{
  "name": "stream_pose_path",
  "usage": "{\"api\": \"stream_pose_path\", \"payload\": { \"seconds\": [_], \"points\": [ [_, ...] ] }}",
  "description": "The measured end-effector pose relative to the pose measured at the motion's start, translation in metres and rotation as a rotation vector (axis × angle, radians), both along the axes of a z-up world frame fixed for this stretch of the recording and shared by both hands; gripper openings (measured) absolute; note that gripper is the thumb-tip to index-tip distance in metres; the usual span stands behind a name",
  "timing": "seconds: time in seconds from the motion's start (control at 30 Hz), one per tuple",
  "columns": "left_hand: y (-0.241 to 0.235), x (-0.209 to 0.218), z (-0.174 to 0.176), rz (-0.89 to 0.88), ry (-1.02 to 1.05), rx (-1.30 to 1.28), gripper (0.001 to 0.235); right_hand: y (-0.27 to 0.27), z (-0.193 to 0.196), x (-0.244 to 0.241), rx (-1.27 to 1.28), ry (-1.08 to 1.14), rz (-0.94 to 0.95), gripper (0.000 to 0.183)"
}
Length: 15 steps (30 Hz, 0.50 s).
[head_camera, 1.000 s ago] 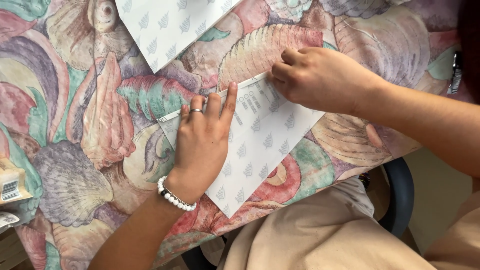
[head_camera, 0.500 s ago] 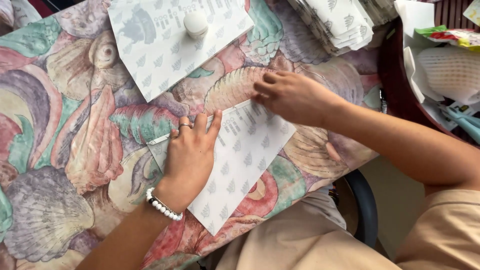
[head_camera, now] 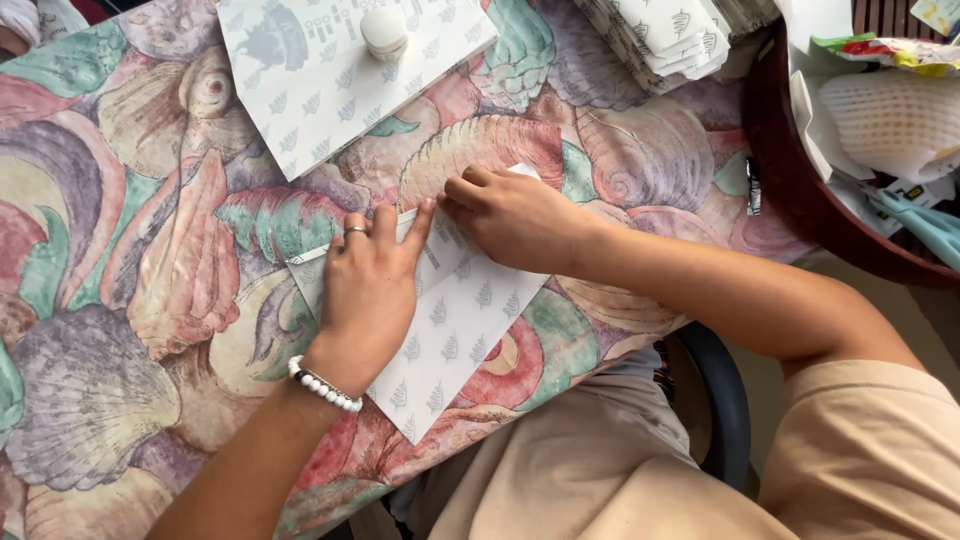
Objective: Folding and creasing printed packaging paper sheets into a specific shape on a table.
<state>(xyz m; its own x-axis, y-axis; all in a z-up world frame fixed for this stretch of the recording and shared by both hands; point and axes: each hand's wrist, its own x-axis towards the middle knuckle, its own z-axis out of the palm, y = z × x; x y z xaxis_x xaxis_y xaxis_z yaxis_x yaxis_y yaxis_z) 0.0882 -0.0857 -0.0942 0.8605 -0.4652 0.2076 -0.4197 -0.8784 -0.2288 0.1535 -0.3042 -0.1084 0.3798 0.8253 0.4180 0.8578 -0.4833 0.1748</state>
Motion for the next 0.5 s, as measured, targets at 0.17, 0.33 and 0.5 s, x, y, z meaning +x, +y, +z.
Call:
{"api": "stream_pose_path", "payload": {
  "seconds": [0.17, 0.33, 0.5],
  "points": [
    [0.037, -0.009, -0.007, 0.049, 0.063, -0.103, 0.047, 0.002, -0.002, 0.0, 0.009, -0.007, 0.004, 0.017],
    [0.067, -0.018, -0.02, 0.004, -0.011, -0.107, 0.048, 0.007, 0.012, -0.012, -0.082, -0.101, -0.095, 0.035],
    [0.047, -0.016, -0.014, 0.026, -0.042, -0.151, 0.057, 0.019, 0.011, -0.015, -0.193, -0.07, -0.14, 0.045]
  ]
}}
